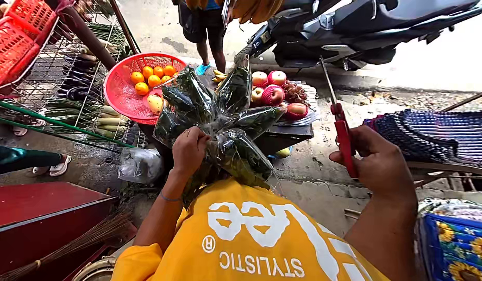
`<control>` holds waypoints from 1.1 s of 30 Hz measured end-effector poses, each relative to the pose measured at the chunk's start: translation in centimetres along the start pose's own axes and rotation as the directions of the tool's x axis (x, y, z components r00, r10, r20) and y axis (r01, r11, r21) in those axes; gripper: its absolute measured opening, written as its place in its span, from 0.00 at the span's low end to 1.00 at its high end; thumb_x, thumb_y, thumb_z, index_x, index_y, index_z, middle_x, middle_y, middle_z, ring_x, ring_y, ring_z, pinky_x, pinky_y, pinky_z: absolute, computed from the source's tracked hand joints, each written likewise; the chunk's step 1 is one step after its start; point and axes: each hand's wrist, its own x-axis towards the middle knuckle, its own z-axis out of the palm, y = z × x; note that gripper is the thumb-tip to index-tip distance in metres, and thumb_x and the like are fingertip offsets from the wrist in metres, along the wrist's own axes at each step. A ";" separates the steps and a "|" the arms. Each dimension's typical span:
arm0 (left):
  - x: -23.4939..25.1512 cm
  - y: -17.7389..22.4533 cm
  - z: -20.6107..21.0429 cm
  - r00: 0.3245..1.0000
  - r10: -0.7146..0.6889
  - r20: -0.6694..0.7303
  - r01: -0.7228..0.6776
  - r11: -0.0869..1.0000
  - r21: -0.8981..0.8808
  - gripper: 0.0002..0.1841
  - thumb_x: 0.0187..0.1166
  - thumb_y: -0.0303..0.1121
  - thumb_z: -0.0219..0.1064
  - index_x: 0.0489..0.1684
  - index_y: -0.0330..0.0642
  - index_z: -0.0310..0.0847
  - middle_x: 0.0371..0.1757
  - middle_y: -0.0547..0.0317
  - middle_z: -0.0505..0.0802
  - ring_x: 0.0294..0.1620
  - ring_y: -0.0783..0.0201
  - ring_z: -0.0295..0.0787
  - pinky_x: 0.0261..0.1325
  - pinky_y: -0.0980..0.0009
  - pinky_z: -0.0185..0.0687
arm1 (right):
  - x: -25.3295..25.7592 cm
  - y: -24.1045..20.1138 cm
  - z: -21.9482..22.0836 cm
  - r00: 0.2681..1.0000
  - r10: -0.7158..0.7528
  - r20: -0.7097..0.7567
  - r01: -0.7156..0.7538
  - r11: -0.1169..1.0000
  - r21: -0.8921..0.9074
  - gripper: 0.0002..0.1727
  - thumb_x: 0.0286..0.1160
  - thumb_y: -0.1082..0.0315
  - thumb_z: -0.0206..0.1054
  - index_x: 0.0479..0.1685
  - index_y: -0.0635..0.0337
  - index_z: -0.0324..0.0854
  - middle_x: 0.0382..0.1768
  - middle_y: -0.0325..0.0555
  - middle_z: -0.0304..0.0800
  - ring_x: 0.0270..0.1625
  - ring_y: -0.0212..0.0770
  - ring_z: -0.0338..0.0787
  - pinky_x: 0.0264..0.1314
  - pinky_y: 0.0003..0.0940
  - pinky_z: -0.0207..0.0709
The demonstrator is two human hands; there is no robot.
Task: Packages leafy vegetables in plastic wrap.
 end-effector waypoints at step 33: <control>1.3 4.9 -2.4 0.828 -0.539 -0.157 0.555 0.827 0.092 0.13 0.84 0.34 0.66 0.47 0.28 0.83 0.39 0.40 0.90 0.42 0.48 0.87 0.51 0.47 0.79 | -5.1 7.4 3.8 0.819 -0.567 -0.085 0.498 0.777 -0.385 0.35 0.69 0.27 0.58 0.42 0.54 0.77 0.31 0.51 0.78 0.45 0.56 0.74 0.62 0.51 0.54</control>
